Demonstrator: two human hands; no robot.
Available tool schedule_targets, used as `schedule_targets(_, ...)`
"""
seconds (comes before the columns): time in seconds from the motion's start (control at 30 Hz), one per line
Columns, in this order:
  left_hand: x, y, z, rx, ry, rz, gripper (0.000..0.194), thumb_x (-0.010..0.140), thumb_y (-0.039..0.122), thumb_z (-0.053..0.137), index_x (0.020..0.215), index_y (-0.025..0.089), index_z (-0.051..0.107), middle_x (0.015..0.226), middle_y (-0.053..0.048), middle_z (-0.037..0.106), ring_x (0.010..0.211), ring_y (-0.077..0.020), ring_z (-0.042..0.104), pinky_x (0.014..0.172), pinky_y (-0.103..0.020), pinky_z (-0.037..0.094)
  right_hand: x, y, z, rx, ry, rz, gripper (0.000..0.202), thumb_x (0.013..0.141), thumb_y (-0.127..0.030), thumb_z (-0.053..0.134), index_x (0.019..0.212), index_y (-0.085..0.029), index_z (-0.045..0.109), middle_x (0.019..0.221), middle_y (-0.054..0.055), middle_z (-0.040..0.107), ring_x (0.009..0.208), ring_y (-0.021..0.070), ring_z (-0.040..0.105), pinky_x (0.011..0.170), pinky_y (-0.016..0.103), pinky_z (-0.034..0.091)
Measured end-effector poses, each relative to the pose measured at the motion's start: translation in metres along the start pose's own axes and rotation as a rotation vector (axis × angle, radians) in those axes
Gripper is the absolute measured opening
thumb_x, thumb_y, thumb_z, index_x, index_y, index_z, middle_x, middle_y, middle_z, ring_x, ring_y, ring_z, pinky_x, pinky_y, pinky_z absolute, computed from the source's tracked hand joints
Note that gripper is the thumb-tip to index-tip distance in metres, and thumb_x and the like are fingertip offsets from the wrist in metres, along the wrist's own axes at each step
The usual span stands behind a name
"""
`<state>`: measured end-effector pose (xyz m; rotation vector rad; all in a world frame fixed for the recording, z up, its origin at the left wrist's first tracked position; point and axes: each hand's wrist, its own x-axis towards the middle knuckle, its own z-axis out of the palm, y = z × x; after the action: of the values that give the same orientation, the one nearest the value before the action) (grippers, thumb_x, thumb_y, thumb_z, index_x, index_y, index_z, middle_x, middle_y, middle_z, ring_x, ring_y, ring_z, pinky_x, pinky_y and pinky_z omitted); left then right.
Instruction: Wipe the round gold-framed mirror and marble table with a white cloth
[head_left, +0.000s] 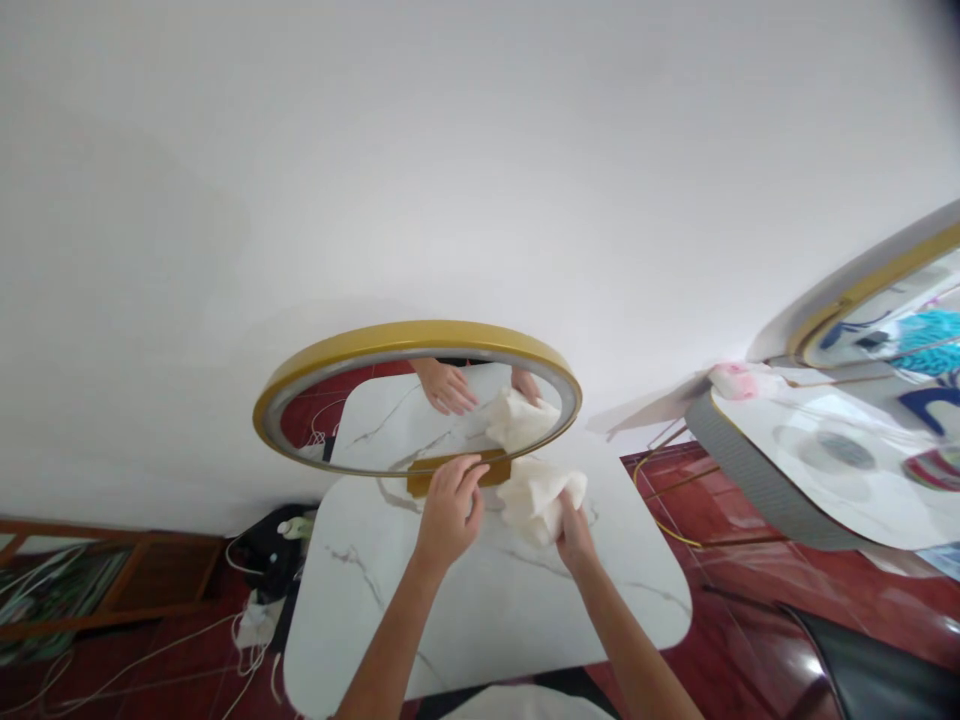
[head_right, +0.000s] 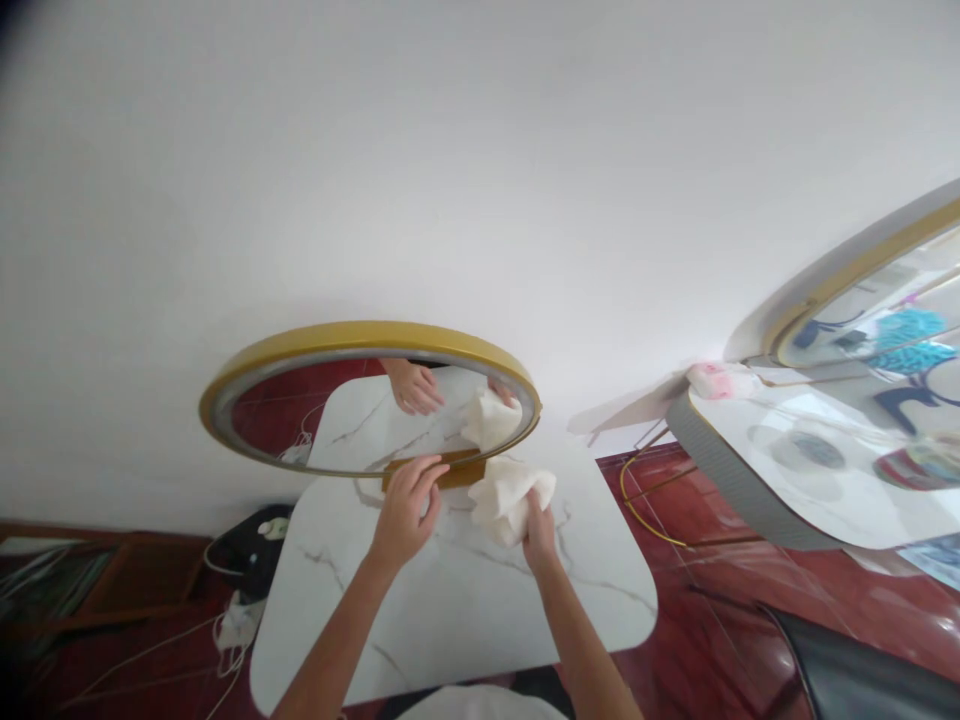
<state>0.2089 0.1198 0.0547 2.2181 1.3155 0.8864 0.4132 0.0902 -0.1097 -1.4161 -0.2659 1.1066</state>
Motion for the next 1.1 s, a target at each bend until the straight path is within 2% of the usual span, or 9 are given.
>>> schedule_targets(0.1,-0.064,-0.069,0.032,-0.219,0.106,-0.415,0.038,0.073,0.014,0.057,0.109,0.024,0.061,0.125,-0.009,0.055,0.127,-0.0287,0.042,0.112,-0.047,0.024,0.002,-0.011,-0.035,-0.098,0.099,-0.05,0.055,0.069,-0.06,0.058,0.101,-0.017,0.059,0.089,0.006,0.069,0.079,0.0237,0.064,0.064,0.033,0.054)
schedule_targets(0.17,-0.105,-0.106,0.048,-0.226,0.129,-0.599,0.039,0.072,0.014,0.058,0.11,0.024,0.058,0.132,-0.009,0.049,0.133,-0.0283,0.034,0.114,-0.048,0.019,0.002,-0.021,-0.05,-0.182,0.127,-0.108,0.055,0.07,-0.059,0.059,0.104,-0.016,0.059,0.094,0.007,0.068,0.085,0.0246,0.063,0.07,0.034,0.052)
schedule_targets(0.3,-0.155,-0.145,0.062,-0.287,0.26,-0.755,0.041,0.074,0.017,0.058,0.113,0.025,0.055,0.141,-0.007,0.042,0.139,-0.0248,0.023,0.116,-0.045,0.012,0.003,-0.028,-0.047,-0.411,0.012,-0.264,0.058,0.07,-0.053,0.065,0.115,-0.017,0.059,0.109,0.009,0.064,0.103,0.0285,0.057,0.09,0.042,0.045)
schedule_targets(0.4,-0.159,-0.155,0.068,-0.349,0.356,-0.731,0.045,0.074,0.016,0.058,0.118,0.024,0.056,0.141,-0.007,0.043,0.139,-0.023,0.023,0.116,-0.042,0.009,0.005,-0.012,-0.023,-0.729,-0.297,-0.458,0.06,0.078,-0.049,0.059,0.132,-0.025,0.047,0.128,0.007,0.055,0.121,0.0286,0.046,0.103,0.047,0.033)
schedule_targets(0.5,-0.148,-0.162,0.074,-0.343,0.353,-0.657,0.046,0.076,0.017,0.057,0.122,0.024,0.056,0.14,-0.007,0.045,0.139,-0.0223,0.023,0.116,-0.043,0.008,0.006,0.017,0.005,-1.034,-0.54,-0.538,0.059,0.085,-0.05,0.047,0.14,-0.03,0.035,0.142,0.003,0.042,0.135,0.0307,0.028,0.107,0.054,0.024)
schedule_targets(0.63,-0.138,-0.176,0.089,-0.123,0.207,-0.524,0.048,0.085,0.018,0.045,0.132,0.022,0.046,0.145,-0.006,0.039,0.139,-0.0213,0.024,0.115,-0.047,0.015,0.005,0.05,0.036,-1.346,-0.448,-0.586,0.059,0.092,-0.051,0.028,0.146,-0.027,0.018,0.151,0.002,0.023,0.14,0.0305,0.007,0.108,0.059,0.016)
schedule_targets(0.8,-0.138,-0.19,0.103,0.346,0.076,-0.427,0.055,0.09,0.016,0.035,0.144,0.019,0.025,0.152,-0.007,0.023,0.14,-0.0197,0.018,0.113,-0.043,0.025,0.003,0.064,0.054,-1.659,-0.377,-0.713,0.057,0.094,-0.049,0.023,0.146,-0.027,0.019,0.153,-0.001,0.019,0.141,0.0278,0.001,0.109,0.055,0.014)
schedule_targets(0.97,-0.137,-0.19,0.102,0.408,0.032,-0.433,0.06,0.089,0.015,0.035,0.147,0.021,0.017,0.153,-0.006,0.021,0.14,-0.0195,0.019,0.113,-0.042,0.026,-0.011,0.071,0.064,-1.801,-0.38,-0.844,0.055,0.094,-0.044,0.028,0.145,-0.026,0.021,0.153,-0.002,0.016,0.141,0.0276,-0.004,0.11,0.054,0.009)
schedule_targets(1.1,-0.136,-0.19,0.101,0.386,0.025,-0.45,0.061,0.089,0.014,0.036,0.147,0.021,0.017,0.153,-0.006,0.02,0.14,-0.0192,0.02,0.113,-0.042,0.025,-0.03,0.082,0.083,-1.836,-0.38,-0.856,0.057,0.094,-0.043,0.031,0.146,-0.025,0.018,0.153,0.0,0.016,0.141,0.0272,-0.003,0.11,0.054,0.008)
